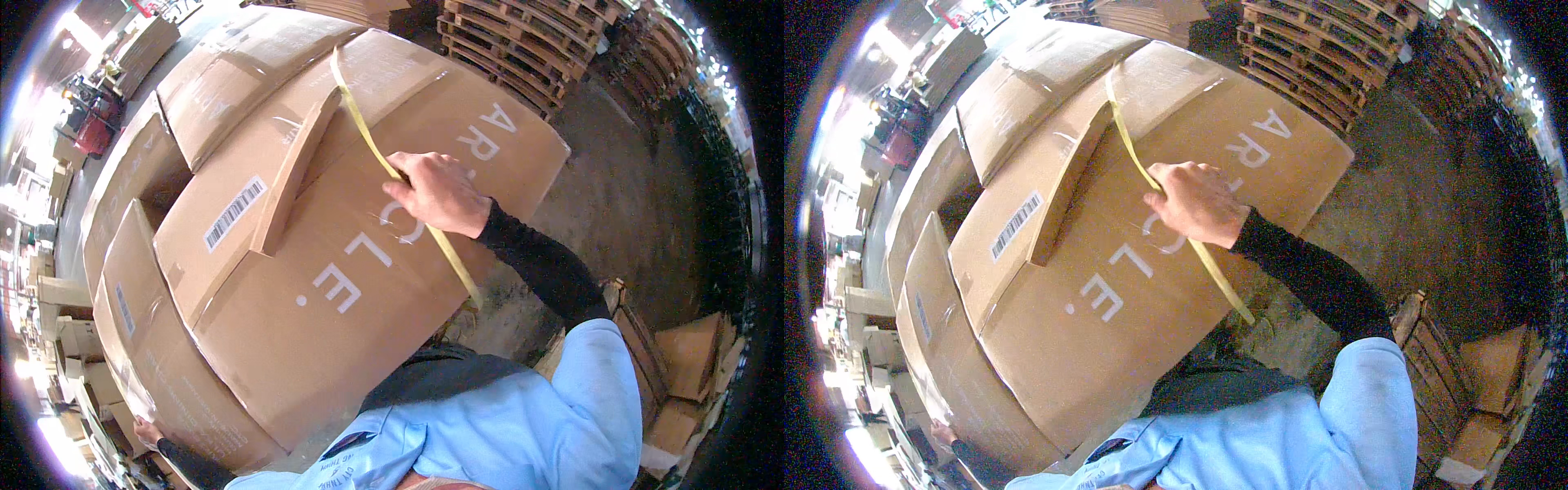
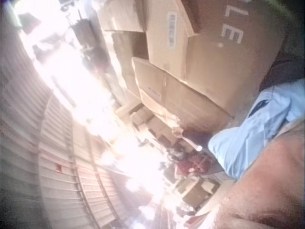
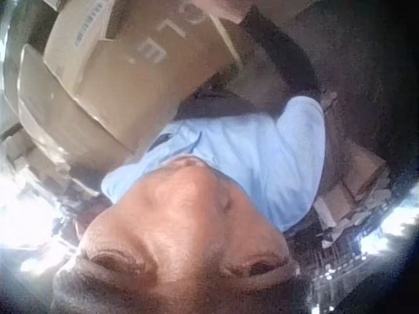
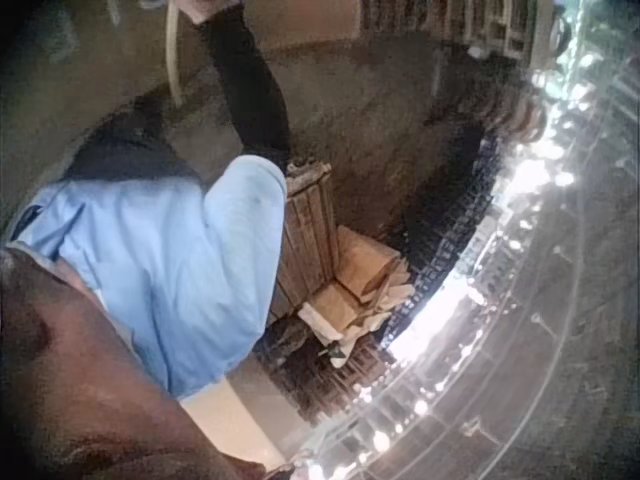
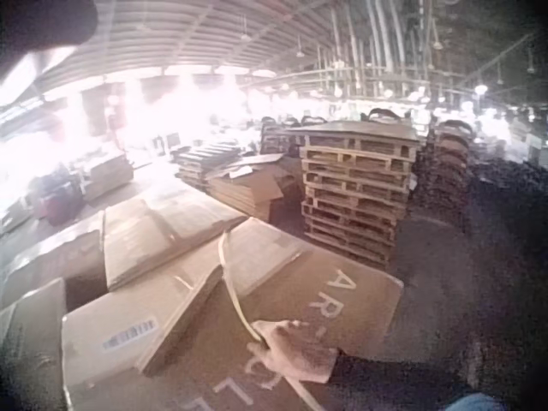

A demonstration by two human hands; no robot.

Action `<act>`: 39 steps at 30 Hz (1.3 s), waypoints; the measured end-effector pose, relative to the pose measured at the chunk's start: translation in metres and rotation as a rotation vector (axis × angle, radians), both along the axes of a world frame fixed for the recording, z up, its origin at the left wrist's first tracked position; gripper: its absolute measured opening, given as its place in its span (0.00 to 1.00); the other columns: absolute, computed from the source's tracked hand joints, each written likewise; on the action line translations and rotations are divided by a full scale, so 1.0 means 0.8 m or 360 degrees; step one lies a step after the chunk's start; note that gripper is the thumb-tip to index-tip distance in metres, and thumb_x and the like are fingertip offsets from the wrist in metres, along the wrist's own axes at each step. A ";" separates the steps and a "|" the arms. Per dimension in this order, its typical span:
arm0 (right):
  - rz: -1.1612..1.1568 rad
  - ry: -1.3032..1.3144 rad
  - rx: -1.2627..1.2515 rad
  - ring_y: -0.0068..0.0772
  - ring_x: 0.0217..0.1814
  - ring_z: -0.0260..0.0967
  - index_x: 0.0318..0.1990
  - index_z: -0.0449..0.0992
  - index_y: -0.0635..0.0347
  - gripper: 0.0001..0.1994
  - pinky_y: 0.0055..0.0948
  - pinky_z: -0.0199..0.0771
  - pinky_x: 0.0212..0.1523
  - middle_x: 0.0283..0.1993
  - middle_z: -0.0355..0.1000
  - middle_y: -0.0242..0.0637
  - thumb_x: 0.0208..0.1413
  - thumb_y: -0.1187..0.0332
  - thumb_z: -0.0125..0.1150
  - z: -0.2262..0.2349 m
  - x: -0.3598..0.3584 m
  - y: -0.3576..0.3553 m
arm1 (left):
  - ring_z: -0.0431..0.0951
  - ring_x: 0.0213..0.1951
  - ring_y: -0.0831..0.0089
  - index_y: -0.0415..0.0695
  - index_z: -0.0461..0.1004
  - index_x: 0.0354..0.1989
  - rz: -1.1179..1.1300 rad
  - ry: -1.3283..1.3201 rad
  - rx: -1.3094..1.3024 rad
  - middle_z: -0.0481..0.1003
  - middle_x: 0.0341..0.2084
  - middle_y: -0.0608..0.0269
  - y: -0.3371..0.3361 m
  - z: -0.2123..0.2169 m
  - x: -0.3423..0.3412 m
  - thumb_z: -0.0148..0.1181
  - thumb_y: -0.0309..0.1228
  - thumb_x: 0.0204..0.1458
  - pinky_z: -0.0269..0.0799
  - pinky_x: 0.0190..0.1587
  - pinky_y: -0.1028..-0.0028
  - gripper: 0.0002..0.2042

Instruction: The person secures large cardboard boxes with yellow plastic strapping. They place cardboard corner protectors on box edges, wrap the strap around the box, and tie it off by hand. The person also retrieves additional straps from a nearby box and continues securing other boxes.

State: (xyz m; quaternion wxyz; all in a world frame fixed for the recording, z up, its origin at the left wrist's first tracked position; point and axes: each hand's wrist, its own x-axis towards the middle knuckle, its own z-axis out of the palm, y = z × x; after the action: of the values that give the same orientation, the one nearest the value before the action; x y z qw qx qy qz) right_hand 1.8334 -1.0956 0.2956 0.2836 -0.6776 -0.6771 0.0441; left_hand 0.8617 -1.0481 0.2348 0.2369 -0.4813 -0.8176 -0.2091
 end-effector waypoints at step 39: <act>-0.0275 0.1972 -0.0167 0.36 0.27 0.74 0.30 0.75 0.64 0.13 0.33 0.75 0.35 0.25 0.75 0.41 0.58 0.61 0.61 -0.150 -0.166 -0.564 | 0.64 0.24 0.62 0.42 0.69 0.31 -0.0709 -0.0931 0.0356 0.67 0.22 0.56 0.049 -0.009 -0.037 0.51 0.42 0.61 0.60 0.29 0.64 0.15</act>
State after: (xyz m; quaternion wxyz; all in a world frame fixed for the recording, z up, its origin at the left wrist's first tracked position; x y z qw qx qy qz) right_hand 1.7006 -1.5465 0.1756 0.5922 -0.5915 -0.3268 0.4388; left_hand 0.8319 -1.0087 0.2277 -0.0065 -0.5383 -0.6983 -0.4717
